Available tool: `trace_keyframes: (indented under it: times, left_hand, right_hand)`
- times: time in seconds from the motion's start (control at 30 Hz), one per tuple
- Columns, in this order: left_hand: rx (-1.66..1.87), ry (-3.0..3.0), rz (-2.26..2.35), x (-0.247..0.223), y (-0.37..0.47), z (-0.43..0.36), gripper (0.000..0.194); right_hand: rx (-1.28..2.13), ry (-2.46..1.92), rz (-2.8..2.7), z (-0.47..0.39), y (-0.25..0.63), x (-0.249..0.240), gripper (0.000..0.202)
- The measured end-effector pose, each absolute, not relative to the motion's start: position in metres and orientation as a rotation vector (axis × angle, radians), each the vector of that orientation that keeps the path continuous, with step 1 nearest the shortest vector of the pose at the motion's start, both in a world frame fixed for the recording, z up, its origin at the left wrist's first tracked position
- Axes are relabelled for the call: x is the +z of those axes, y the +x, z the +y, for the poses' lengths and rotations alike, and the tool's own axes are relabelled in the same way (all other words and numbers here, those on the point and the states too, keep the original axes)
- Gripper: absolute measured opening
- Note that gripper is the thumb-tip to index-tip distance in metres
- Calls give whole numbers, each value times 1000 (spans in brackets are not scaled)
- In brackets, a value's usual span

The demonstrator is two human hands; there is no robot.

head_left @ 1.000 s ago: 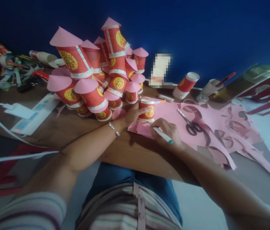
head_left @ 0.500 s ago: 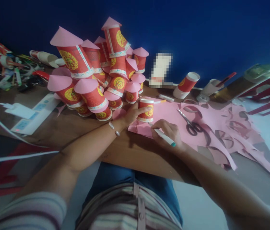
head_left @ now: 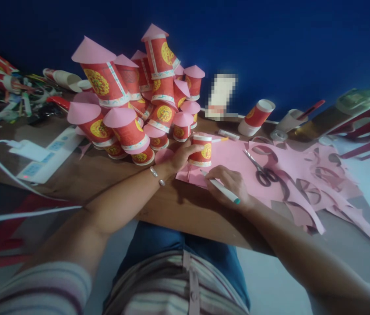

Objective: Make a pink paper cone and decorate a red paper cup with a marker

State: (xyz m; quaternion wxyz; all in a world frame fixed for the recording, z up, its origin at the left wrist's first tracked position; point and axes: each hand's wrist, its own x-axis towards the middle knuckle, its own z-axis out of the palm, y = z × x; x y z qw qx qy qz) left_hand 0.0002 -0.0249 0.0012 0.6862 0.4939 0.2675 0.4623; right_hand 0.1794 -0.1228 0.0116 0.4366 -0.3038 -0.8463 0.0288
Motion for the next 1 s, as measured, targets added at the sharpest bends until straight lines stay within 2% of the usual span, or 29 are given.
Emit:
trace_keyframes:
  times: [0.5,1.0]
  left_hand:
    - [1046,1253,632,4,3,-30,39]
    - [1057,1188,598,-4,3,-26,41]
  right_hand:
    - [48,-841,-2063,-120,182,6,11]
    - [-47,-887,-2075,-117,180,6,7]
